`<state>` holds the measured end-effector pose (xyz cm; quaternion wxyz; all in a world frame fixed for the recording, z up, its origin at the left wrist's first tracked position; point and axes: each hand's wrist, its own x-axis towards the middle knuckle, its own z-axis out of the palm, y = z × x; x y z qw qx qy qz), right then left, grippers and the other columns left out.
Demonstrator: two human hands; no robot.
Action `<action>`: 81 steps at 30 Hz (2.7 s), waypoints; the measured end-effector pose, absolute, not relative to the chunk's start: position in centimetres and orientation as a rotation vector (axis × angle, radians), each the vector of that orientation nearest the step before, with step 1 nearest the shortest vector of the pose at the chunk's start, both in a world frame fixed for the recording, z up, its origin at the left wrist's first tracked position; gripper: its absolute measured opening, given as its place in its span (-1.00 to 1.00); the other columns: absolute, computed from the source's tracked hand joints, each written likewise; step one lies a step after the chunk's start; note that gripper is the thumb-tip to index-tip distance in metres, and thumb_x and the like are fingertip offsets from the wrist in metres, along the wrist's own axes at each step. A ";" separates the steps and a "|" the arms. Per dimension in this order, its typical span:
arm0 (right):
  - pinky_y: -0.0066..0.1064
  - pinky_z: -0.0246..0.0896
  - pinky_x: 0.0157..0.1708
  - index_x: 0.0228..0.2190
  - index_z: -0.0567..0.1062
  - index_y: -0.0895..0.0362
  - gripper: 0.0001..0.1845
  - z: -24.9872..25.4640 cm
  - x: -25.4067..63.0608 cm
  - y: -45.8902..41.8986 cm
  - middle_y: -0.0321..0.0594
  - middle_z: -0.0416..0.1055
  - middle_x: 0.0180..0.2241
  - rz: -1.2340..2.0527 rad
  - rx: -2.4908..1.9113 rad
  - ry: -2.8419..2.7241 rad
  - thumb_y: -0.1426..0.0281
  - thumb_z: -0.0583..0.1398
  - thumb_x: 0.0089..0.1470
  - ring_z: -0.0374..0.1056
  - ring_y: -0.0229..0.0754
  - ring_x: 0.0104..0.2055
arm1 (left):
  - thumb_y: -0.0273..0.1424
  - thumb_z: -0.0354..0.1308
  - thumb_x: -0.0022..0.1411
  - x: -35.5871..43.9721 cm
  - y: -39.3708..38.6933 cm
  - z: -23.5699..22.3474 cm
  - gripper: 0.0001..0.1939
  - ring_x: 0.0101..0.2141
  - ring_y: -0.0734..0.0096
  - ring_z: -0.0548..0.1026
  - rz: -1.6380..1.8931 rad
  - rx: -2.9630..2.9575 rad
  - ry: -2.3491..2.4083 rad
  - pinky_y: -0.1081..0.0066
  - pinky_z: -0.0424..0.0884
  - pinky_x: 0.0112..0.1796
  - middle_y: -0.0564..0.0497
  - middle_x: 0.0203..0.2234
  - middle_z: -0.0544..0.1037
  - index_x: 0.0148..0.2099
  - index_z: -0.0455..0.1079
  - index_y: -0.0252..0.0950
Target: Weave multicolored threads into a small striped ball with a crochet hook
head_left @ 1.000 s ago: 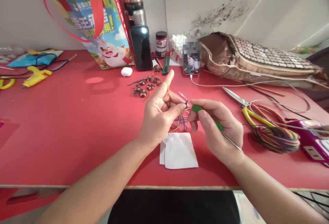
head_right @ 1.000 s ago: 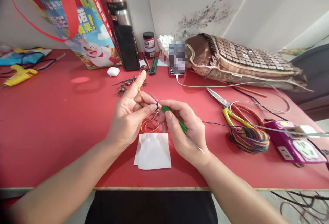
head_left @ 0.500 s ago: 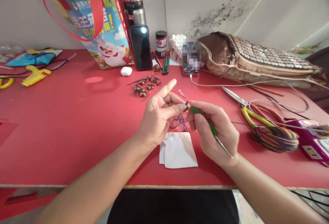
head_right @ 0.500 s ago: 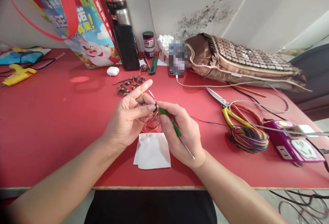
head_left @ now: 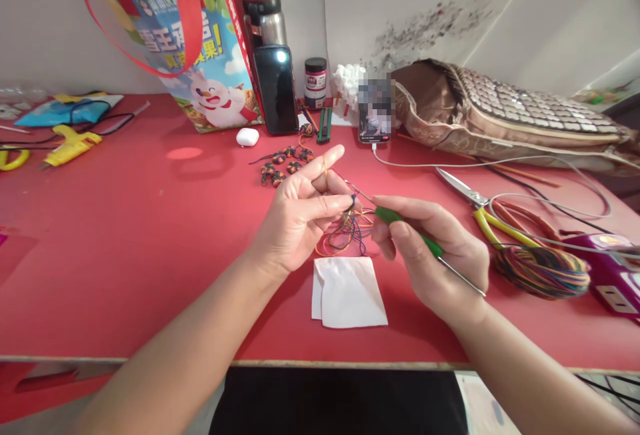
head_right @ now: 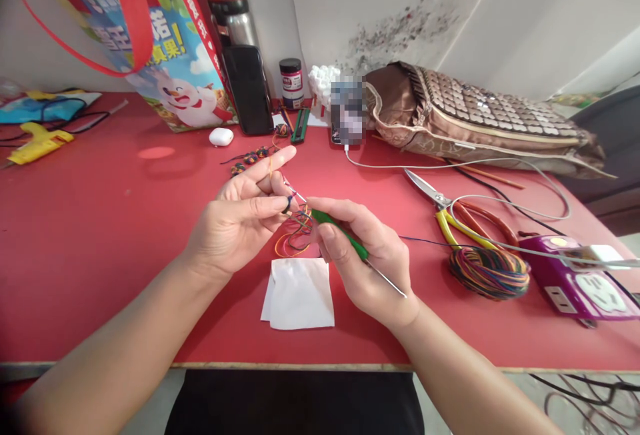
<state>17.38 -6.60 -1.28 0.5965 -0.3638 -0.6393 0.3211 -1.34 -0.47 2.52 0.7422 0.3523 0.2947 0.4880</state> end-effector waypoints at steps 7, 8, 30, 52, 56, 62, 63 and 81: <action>-0.42 0.44 -0.39 0.19 0.69 -0.15 -0.59 -1.5 18.0 -6.7 -0.30 0.63 -0.32 0.760 -0.839 -1.508 0.47 0.29 0.45 0.48 -0.27 -0.38 | -0.64 0.48 -0.05 -2.1 0.0 2.8 -0.19 -0.44 0.56 0.53 1.015 0.734 0.645 0.55 0.35 -0.44 0.12 -0.43 0.61 0.31 0.50 -0.45; -0.43 0.44 -0.39 0.19 0.69 -0.16 -0.59 -1.4 18.1 -6.8 -0.30 0.63 -0.32 0.765 -0.844 -1.508 0.48 0.30 0.45 0.48 -0.27 -0.38 | -0.65 0.48 -0.06 -2.2 0.1 2.8 -0.20 -0.44 0.55 0.54 1.010 0.733 0.632 0.56 0.36 -0.44 0.12 -0.44 0.61 0.30 0.50 -0.47; -0.50 0.39 -0.53 0.07 0.78 -0.14 -0.69 -0.1 19.2 -6.6 -0.27 0.63 -0.40 0.969 -0.758 -1.466 0.41 0.36 0.41 0.41 -0.30 -0.48 | -0.72 0.20 -0.10 -2.9 1.2 3.1 0.01 -0.58 0.56 0.42 0.639 0.381 0.446 0.61 0.37 -0.52 0.09 -0.57 0.52 0.48 0.25 -0.73; -0.45 0.37 -0.58 -0.07 0.81 0.08 -0.76 0.0 20.2 -5.9 -0.19 0.61 -0.46 1.127 -0.877 -1.378 0.22 0.42 0.34 0.42 -0.25 -0.52 | -0.74 0.32 -0.08 -3.5 2.0 1.4 -0.20 -0.51 0.52 0.52 0.619 0.430 0.473 0.57 0.46 -0.45 0.05 -0.52 0.57 0.29 0.48 -0.61; -0.47 0.35 -0.56 -0.09 0.82 0.06 -0.78 -0.1 20.3 -5.8 -0.20 0.61 -0.47 1.135 -0.864 -1.309 0.23 0.45 0.32 0.41 -0.28 -0.53 | -0.75 0.37 0.02 -3.4 1.6 1.9 -0.37 -0.44 0.49 0.61 0.697 0.547 0.529 0.56 0.54 -0.36 0.06 -0.48 0.60 0.20 0.55 -0.55; -0.45 0.38 -0.58 -0.12 0.82 0.07 -0.85 0.2 20.3 -5.9 -0.20 0.61 -0.46 1.036 -0.897 -1.328 0.34 0.45 0.30 0.44 -0.25 -0.52 | -0.67 0.51 0.14 -2.7 1.0 2.3 -0.52 -0.43 0.52 0.63 0.792 0.667 0.639 0.62 0.48 -0.43 0.06 -0.48 0.64 0.12 0.59 -0.50; -0.45 0.38 -0.59 -0.13 0.82 0.07 -0.86 0.2 20.3 -5.9 -0.21 0.60 -0.48 1.011 -0.898 -1.333 0.38 0.45 0.28 0.45 -0.24 -0.52 | -0.69 0.51 0.12 -2.6 0.9 2.3 -0.50 -0.42 0.52 0.64 0.803 0.675 0.657 0.61 0.48 -0.43 0.07 -0.47 0.64 0.12 0.60 -0.49; -0.37 0.53 -0.46 -0.05 0.81 0.01 -0.77 0.3 20.4 -6.1 -0.20 0.69 -0.34 0.833 -0.945 -1.598 0.45 0.37 0.32 0.50 -0.22 -0.49 | -0.72 0.38 0.00 -3.4 1.6 1.7 -0.32 -0.48 0.57 0.53 0.666 0.539 0.565 0.61 0.50 -0.40 0.08 -0.48 0.57 0.24 0.55 -0.53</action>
